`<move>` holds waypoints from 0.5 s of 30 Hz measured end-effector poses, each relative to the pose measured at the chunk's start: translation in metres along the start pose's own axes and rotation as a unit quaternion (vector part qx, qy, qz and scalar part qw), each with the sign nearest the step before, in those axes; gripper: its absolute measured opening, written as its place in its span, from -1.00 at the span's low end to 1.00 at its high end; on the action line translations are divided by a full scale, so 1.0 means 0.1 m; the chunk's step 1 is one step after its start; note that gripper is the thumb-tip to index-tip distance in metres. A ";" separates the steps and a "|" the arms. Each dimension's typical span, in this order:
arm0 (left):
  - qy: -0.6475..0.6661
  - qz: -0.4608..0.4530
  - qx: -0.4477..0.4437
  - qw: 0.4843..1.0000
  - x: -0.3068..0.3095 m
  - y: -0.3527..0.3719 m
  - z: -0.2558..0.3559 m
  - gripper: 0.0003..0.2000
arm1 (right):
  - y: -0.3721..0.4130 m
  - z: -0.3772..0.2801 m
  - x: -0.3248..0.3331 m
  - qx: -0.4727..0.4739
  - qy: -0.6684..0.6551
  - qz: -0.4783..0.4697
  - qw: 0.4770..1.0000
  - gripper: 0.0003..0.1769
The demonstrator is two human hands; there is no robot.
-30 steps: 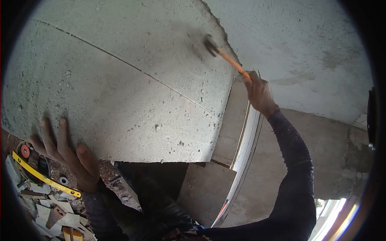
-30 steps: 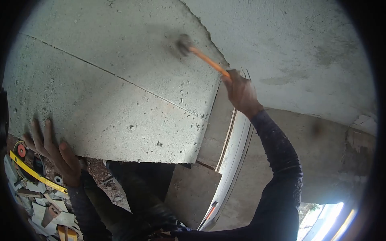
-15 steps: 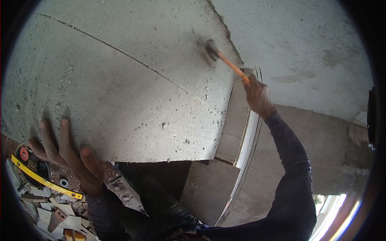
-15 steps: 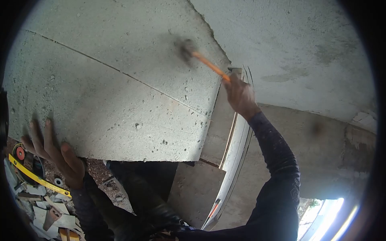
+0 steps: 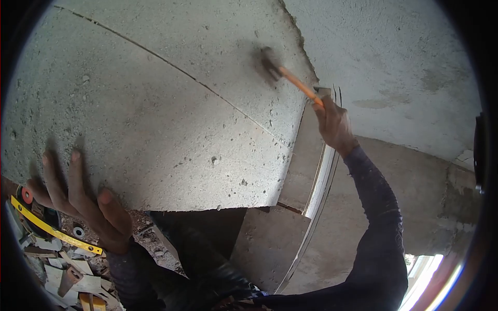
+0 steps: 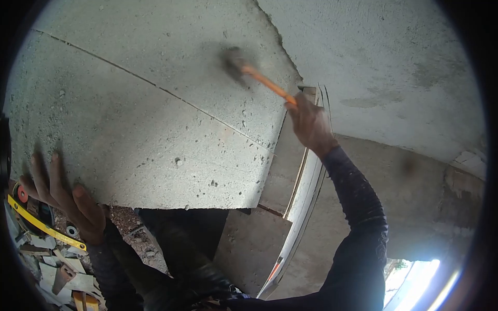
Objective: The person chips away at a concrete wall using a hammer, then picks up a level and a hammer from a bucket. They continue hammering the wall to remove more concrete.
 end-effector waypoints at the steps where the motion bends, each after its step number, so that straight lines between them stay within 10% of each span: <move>1: -0.001 -0.003 0.002 1.000 -0.02 0.00 0.01 -0.35 | -0.12 -0.27 0.12 0.066 -0.024 0.033 0.997 -0.64; 5: -0.028 0.002 -0.062 0.998 -0.01 -0.12 0.04 -0.41 | -0.38 0.00 -0.03 0.318 -0.078 0.107 0.939 -0.59; 10: -0.012 0.005 -0.027 1.000 0.01 -0.07 0.02 -0.38 | 0.37 1.28 -0.52 -0.082 0.328 -0.073 0.938 -0.63; 15: -0.010 0.016 -0.017 1.000 0.00 -0.08 0.09 -0.40 | -0.09 0.01 0.15 0.014 -0.009 0.045 0.999 -0.63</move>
Point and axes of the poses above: each hand's wrist, its own y-axis away from the middle knuckle, its own x-axis out of the back of the hand, z = x × y, the point moved 1 cm from there along -y, towards the middle knuckle, and after that the axes turned 10 degrees about y, right-handed, at the moved point
